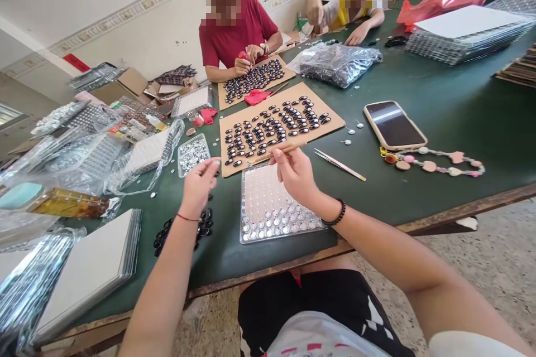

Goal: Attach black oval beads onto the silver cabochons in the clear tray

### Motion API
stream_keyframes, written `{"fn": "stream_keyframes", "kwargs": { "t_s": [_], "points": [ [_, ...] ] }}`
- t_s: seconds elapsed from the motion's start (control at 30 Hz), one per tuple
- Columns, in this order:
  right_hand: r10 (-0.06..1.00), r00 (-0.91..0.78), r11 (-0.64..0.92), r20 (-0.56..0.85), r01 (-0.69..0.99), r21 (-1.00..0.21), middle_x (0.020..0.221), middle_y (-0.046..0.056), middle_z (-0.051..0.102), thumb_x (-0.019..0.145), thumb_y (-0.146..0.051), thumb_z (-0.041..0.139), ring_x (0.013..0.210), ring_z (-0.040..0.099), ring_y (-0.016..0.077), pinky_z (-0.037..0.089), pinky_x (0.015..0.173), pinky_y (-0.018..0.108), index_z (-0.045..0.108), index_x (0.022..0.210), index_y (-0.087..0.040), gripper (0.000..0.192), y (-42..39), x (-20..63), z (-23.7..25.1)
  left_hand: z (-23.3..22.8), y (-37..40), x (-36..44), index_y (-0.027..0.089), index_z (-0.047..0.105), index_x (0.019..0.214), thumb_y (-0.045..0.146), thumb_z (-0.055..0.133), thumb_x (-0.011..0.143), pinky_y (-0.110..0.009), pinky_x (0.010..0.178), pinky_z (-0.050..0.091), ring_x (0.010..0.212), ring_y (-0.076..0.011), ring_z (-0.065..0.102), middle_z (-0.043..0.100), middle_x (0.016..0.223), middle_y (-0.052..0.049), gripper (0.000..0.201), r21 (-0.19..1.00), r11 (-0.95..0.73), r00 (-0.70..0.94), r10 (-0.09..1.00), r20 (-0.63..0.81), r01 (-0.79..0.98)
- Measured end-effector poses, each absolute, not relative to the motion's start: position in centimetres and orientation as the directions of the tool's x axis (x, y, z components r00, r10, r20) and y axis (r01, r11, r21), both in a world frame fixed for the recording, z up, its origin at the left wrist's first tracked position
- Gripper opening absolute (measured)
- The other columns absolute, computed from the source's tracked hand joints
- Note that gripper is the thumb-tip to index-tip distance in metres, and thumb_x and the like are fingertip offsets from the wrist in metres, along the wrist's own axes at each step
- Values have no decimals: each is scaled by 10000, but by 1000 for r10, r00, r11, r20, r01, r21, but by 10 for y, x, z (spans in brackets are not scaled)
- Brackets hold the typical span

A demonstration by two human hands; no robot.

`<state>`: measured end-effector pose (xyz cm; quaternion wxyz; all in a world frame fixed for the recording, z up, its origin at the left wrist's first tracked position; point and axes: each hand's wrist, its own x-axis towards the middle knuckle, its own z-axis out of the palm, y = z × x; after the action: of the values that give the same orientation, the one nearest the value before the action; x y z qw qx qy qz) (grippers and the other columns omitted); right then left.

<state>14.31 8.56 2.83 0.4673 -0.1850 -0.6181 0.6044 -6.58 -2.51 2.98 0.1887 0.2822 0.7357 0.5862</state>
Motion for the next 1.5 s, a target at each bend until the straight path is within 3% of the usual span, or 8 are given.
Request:
{"fn": "stream_keyframes", "kwargs": {
  "t_s": [0.17,0.3,0.4,0.6,0.87,1.03,1.23,1.5],
  "points": [
    [786,-514,176,344,-347,-921,660,-26,509,856,-383,418,378,397,29,302,366,212,482,841,-190,204,89,140,27,31,-16,-119,133,579,959,370,636,640,-148,333,206,373,-25,345,423,498,66,402,974,142,-909,403,105,175],
    [776,-514,187,366,-365,-912,653,-30,507,853,-384,424,379,394,26,303,363,201,492,854,-187,209,88,140,24,15,-19,-76,130,552,704,415,631,636,-144,326,180,351,-16,315,424,462,59,303,991,115,-813,582,-13,67],
    [754,-516,228,407,-375,-899,658,-29,508,857,-365,426,389,383,25,312,377,198,503,864,-186,195,86,141,22,7,-23,-30,129,572,690,416,639,626,-157,335,203,351,-23,325,463,463,43,302,972,227,-675,727,-128,60],
    [664,-596,348,451,-287,-892,678,-8,515,868,-291,422,482,437,46,336,430,195,525,821,-179,159,76,141,15,8,-26,1,137,627,733,397,594,672,-191,411,297,429,-59,402,577,562,-5,269,897,320,-505,853,-132,305],
    [565,-641,512,519,-221,-830,679,1,529,861,-242,429,483,431,53,338,449,203,528,794,-165,142,74,143,12,5,-29,0,130,647,778,415,582,689,-210,486,331,500,-89,462,595,578,-17,305,887,279,-460,884,-87,368],
    [525,-669,551,526,-203,-809,683,9,547,878,-232,383,510,469,63,361,476,205,530,807,-164,176,74,143,11,7,-30,0,171,663,931,363,650,629,-209,463,287,451,-66,353,533,538,27,357,848,291,-458,886,-66,442],
    [437,-636,724,636,-170,-668,705,26,566,879,-211,362,537,496,81,376,499,213,515,848,-163,164,76,144,10,7,-30,2,144,655,926,329,643,632,-220,520,336,512,-75,384,580,671,-9,347,812,338,-489,869,-76,476],
    [286,-692,842,663,-148,-519,744,49,599,876,-202,355,574,519,108,388,526,229,496,885,-166,146,75,143,9,11,-32,2,185,665,930,325,633,647,-214,482,291,468,-64,307,492,552,31,317,813,326,-477,876,-68,483]
  ]
}}
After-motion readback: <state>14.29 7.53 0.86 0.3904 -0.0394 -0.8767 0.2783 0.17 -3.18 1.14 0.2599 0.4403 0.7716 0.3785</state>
